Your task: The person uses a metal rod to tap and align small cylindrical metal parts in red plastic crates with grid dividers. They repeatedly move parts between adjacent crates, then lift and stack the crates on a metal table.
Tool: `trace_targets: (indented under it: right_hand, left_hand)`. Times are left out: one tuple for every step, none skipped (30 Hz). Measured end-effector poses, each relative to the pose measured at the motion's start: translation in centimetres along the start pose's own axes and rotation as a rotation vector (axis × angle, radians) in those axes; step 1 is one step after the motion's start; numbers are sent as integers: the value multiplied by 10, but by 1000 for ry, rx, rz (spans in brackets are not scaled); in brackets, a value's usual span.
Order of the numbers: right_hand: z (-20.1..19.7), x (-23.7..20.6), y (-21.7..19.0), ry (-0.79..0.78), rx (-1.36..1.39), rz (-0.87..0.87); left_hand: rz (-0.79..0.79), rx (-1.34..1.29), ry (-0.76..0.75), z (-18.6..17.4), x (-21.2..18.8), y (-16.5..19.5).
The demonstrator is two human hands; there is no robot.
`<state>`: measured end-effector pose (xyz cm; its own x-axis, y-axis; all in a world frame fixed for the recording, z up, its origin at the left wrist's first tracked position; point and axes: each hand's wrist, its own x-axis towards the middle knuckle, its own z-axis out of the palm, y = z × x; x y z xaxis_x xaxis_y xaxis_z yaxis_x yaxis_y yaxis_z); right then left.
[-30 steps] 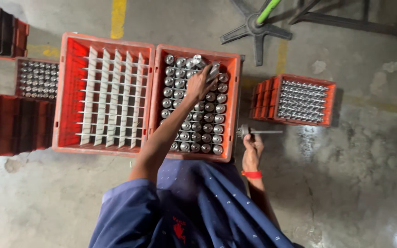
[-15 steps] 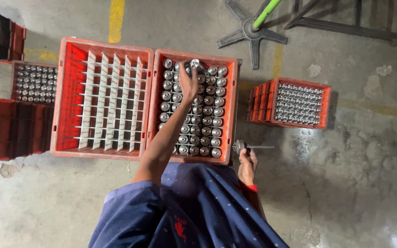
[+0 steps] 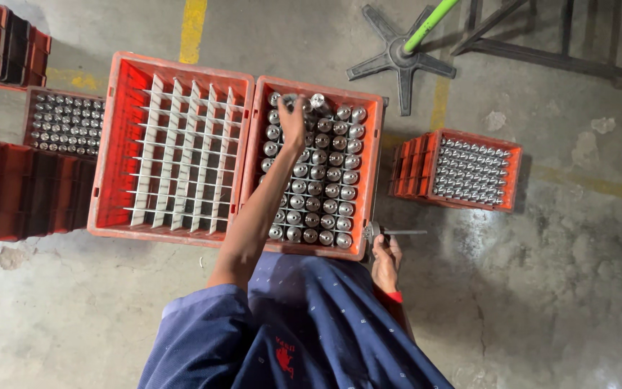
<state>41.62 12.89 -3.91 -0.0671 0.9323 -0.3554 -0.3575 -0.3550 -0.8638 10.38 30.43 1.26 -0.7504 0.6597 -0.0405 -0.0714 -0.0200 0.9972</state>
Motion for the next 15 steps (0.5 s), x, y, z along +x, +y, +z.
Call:
trace_targets:
  right_hand:
    - [0, 0, 0, 13, -17, -5]
    - [0, 0, -1, 29, -35, -9]
    - [0, 1, -1, 18, -34, -14]
    - [-1, 0, -2, 7, -33, -16]
    - [-2, 0, -2, -2, -33, -16]
    - [-4, -1, -2, -14, -30, -31]
    - [-6, -1, -2, -29, -23, -51]
    - [-8, -1, -1, -43, -14, -70]
    - [-10, -2, 0, -24, -12, -51]
    - [-12, -2, 2, -2, -11, -34]
    - [-14, -3, 2, 16, -12, -18]
    - [-15, -3, 3, 30, -30, -31]
    - [-16, -3, 4, 49, -45, -41]
    - [-17, -5, 5, 69, -59, -46]
    - [-17, -6, 7, 53, -29, -62]
  left_hand:
    - [9, 88, -28, 2, -1, 0]
    - [66, 259, -52, 4, -2, 0]
    - [123, 431, -75, 7, -1, -1]
    - [178, 604, -98, 11, 0, -3]
    - [156, 658, -150, 15, 2, -4]
    - [136, 711, -204, 18, 5, -6]
    - [123, 764, -256, 21, 9, -7]
    - [185, 762, -249, 24, 12, -8]
    - [242, 762, -247, 25, 13, -8]
    - [299, 759, -248, 25, 14, -7]
    - [325, 744, -290, 25, 14, -7]
    - [353, 733, -329, 23, 14, -6]
    - [381, 723, -373, 21, 10, -6]
    - [393, 657, -333, 18, 6, -5]
    - [403, 591, -290, 13, 1, -2]
